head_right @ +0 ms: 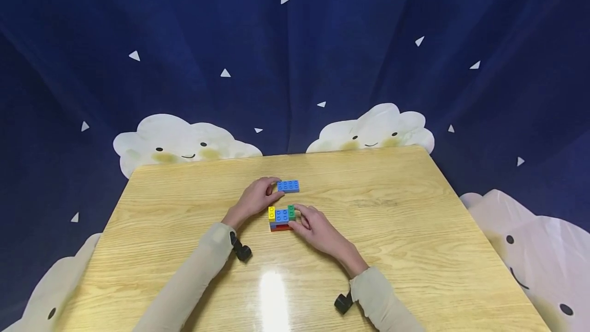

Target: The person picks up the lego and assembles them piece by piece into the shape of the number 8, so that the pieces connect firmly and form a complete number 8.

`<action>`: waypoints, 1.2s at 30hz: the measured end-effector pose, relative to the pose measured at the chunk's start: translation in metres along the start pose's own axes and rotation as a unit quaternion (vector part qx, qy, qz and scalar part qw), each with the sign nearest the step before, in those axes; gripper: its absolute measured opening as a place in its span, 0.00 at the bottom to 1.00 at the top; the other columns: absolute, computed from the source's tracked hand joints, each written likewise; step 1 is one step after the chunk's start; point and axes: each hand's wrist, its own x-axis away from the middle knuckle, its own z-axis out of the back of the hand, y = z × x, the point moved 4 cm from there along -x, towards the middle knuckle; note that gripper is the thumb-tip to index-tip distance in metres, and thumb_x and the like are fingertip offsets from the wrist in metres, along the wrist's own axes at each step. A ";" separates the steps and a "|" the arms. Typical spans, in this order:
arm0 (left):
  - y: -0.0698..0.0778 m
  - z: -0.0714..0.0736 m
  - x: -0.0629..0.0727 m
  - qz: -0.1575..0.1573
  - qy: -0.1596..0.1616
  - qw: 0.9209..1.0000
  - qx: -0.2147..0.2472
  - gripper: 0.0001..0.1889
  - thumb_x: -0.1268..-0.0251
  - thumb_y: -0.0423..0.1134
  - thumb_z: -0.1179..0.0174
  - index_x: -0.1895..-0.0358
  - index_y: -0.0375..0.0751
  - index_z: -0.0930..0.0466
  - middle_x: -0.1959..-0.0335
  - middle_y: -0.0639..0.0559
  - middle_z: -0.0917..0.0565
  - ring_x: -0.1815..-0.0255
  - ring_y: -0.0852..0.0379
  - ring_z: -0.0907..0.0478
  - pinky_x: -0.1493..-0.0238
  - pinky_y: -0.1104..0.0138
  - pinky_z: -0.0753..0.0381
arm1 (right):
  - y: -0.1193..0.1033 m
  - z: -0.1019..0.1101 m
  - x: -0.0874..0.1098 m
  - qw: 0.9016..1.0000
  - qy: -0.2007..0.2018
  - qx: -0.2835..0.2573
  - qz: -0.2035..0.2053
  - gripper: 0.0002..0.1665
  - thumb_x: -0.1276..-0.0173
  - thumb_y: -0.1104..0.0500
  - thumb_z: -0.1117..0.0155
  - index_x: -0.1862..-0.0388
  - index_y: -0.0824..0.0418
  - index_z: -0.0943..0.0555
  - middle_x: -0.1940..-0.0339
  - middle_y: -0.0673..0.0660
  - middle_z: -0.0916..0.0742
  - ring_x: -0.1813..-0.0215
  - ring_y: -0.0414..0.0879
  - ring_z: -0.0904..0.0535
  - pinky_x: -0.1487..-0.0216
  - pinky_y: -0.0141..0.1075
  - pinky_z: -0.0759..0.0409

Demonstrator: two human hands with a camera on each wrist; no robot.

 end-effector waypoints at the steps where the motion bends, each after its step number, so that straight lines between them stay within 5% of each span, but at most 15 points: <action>1: 0.000 0.001 0.001 -0.001 -0.001 1.000 0.003 0.22 0.27 0.49 0.33 0.37 0.43 0.18 0.74 0.54 0.26 0.73 0.57 0.31 0.70 0.65 0.36 | 0.000 0.000 0.000 1.000 -0.001 0.000 -0.003 0.29 0.21 0.50 0.35 0.30 0.65 0.23 0.77 0.44 0.28 0.74 0.35 0.36 0.67 0.31 0.33; 17: -0.008 0.028 0.049 0.019 0.025 0.998 0.061 0.24 0.21 0.50 0.41 0.32 0.39 0.22 0.73 0.55 0.27 0.73 0.58 0.32 0.63 0.62 0.29 | 0.004 -0.001 -0.002 1.000 -0.002 -0.003 -0.012 0.31 0.21 0.50 0.36 0.27 0.66 0.26 0.76 0.45 0.27 0.74 0.35 0.36 0.68 0.32 0.33; 27: 0.025 0.059 0.075 0.003 0.034 0.994 0.101 0.23 0.19 0.50 0.43 0.31 0.42 0.24 0.69 0.55 0.27 0.71 0.58 0.31 0.68 0.64 0.31 | 0.009 -0.003 -0.007 1.000 0.001 -0.002 -0.015 0.29 0.20 0.48 0.38 0.27 0.60 0.25 0.76 0.45 0.27 0.75 0.36 0.36 0.70 0.31 0.35; 36: 0.046 0.056 0.091 -0.029 0.026 0.996 0.075 0.24 0.20 0.51 0.42 0.31 0.40 0.23 0.69 0.56 0.28 0.69 0.59 0.32 0.66 0.64 0.31 | 0.007 -0.005 -0.009 1.000 0.000 0.004 -0.009 0.31 0.19 0.49 0.39 0.24 0.61 0.28 0.76 0.45 0.27 0.75 0.36 0.36 0.71 0.31 0.35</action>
